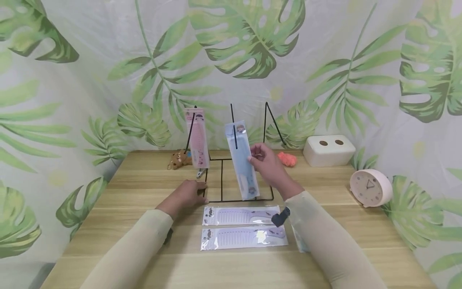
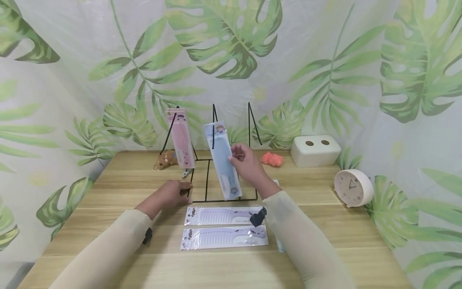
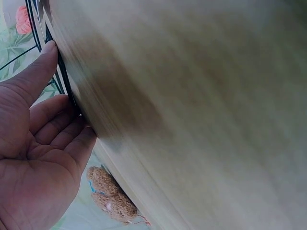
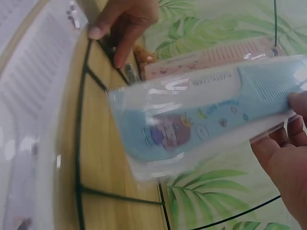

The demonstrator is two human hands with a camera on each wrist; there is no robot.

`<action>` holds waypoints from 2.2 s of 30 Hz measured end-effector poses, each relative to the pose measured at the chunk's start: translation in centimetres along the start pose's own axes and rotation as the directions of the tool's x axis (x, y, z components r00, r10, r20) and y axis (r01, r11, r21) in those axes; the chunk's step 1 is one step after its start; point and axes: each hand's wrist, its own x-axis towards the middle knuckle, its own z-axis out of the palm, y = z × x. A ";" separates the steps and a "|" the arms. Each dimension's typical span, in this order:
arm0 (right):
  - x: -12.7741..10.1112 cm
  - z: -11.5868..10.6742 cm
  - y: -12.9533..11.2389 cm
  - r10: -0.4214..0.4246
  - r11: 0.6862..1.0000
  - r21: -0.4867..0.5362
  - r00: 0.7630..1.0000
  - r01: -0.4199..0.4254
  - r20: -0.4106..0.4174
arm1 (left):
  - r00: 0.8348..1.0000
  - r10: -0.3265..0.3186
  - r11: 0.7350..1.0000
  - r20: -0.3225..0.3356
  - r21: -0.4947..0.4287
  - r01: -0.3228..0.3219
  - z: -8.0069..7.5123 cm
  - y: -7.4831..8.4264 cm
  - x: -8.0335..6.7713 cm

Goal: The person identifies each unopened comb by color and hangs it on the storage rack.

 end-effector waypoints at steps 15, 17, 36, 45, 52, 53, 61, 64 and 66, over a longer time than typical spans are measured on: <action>6.5 2.2 -0.6 0.044 0.984 0.177 0.986 -0.015 -0.164 | 1.000 -0.018 1.000 0.005 -0.010 0.018 -0.2 0.3 -0.5; 6.8 2.3 -0.5 0.047 0.985 0.169 0.986 -0.020 -0.158 | 1.000 -0.017 1.000 0.003 -0.011 0.017 -0.1 0.2 -0.4; 8.4 2.5 0.7 0.033 0.998 0.047 0.998 -0.031 -0.055 | 1.000 -0.023 1.000 -0.004 -0.005 0.023 -0.1 0.4 -0.5; 8.6 2.7 0.8 0.035 0.999 0.027 0.999 -0.034 -0.032 | 1.000 -0.007 1.000 -0.007 0.013 0.007 0.0 0.4 -0.5; 8.6 2.7 0.9 0.007 1.000 -0.014 1.000 -0.007 -0.025 | 1.000 -0.015 1.000 0.005 0.003 0.015 -0.2 0.6 -0.6; 8.6 2.7 0.9 0.006 1.000 -0.018 1.000 -0.007 -0.023 | 1.000 -0.019 1.000 0.008 -0.001 0.019 -0.2 0.6 -0.6; 8.5 2.7 1.2 -0.001 1.000 -0.027 1.000 0.001 -0.002 | 0.999 -0.032 0.999 0.014 -0.008 0.033 -0.3 0.8 -0.6; 8.6 2.8 1.2 -0.003 0.999 -0.038 1.000 0.003 -0.009 | 0.999 -0.036 0.999 0.012 -0.007 0.036 -0.3 0.7 -0.6; 8.6 2.8 1.1 0.001 0.999 -0.044 1.000 -0.001 -0.011 | 0.999 -0.037 0.999 0.011 -0.006 0.037 -0.3 0.6 -0.7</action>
